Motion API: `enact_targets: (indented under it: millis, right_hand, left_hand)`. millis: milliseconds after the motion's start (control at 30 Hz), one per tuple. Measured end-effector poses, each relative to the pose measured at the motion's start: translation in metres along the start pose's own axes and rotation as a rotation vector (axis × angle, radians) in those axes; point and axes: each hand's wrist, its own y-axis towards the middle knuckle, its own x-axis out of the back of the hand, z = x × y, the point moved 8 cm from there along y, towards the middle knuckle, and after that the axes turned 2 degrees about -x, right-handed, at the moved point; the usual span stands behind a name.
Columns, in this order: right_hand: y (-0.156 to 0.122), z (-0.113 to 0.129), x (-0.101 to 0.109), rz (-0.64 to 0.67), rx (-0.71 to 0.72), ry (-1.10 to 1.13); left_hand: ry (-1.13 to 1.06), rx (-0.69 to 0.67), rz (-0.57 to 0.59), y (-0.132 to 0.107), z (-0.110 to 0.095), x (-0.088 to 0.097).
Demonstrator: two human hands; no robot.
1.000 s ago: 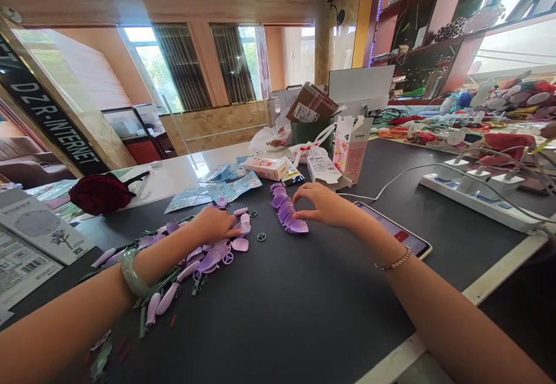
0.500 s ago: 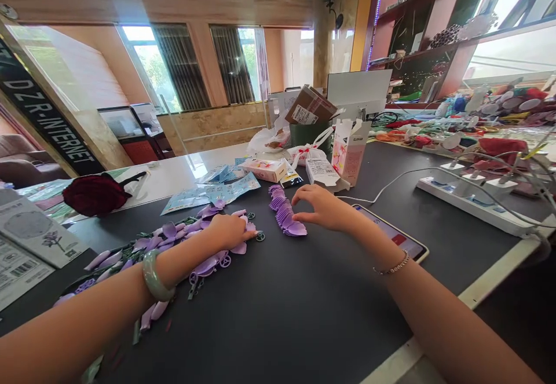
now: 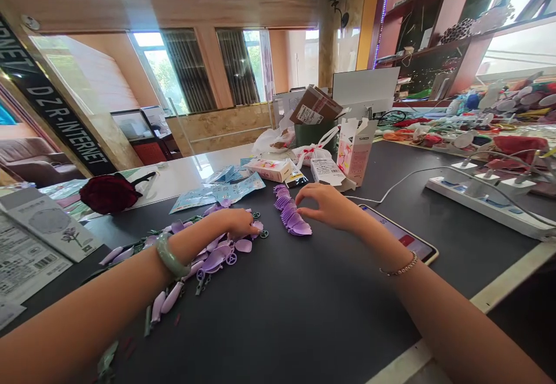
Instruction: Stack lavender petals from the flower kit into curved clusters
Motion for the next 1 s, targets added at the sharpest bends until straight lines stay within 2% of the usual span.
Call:
enact_targets:
  millis: [267, 467, 567, 700, 833, 933, 1000]
  right_hand:
    - [0.0, 0.003, 0.001, -0.01, 0.009, -0.018]
    - [-0.002, 0.006, 0.0, 0.019, -0.021, -0.057]
    - [-0.002, 0.016, 0.001, 0.04, -0.034, -0.103]
    - [0.01, 0.034, -0.009, 0.096, -0.055, -0.184]
    - [0.04, 0.044, -0.04, 0.234, -0.09, -0.257]
    - [0.061, 0.039, -0.067, 0.351, -0.151, -0.277]
    - [0.07, 0.031, -0.082, 0.404, -0.208, -0.277]
  left_hand:
    - [-0.055, 0.04, 0.081, 0.018, -0.019, 0.005]
    - [-0.093, 0.053, 0.055, 0.014, -0.023, 0.009]
    - [-0.098, 0.082, -0.053, 0.007, -0.018, 0.015]
    - [-0.122, 0.128, -0.228, -0.004, -0.001, 0.027]
    - [-0.227, 0.163, -0.377, -0.017, 0.028, 0.045]
    - [-0.344, 0.186, -0.51, -0.027, 0.049, 0.056]
    - [-0.432, 0.195, -0.594, -0.03, 0.06, 0.056]
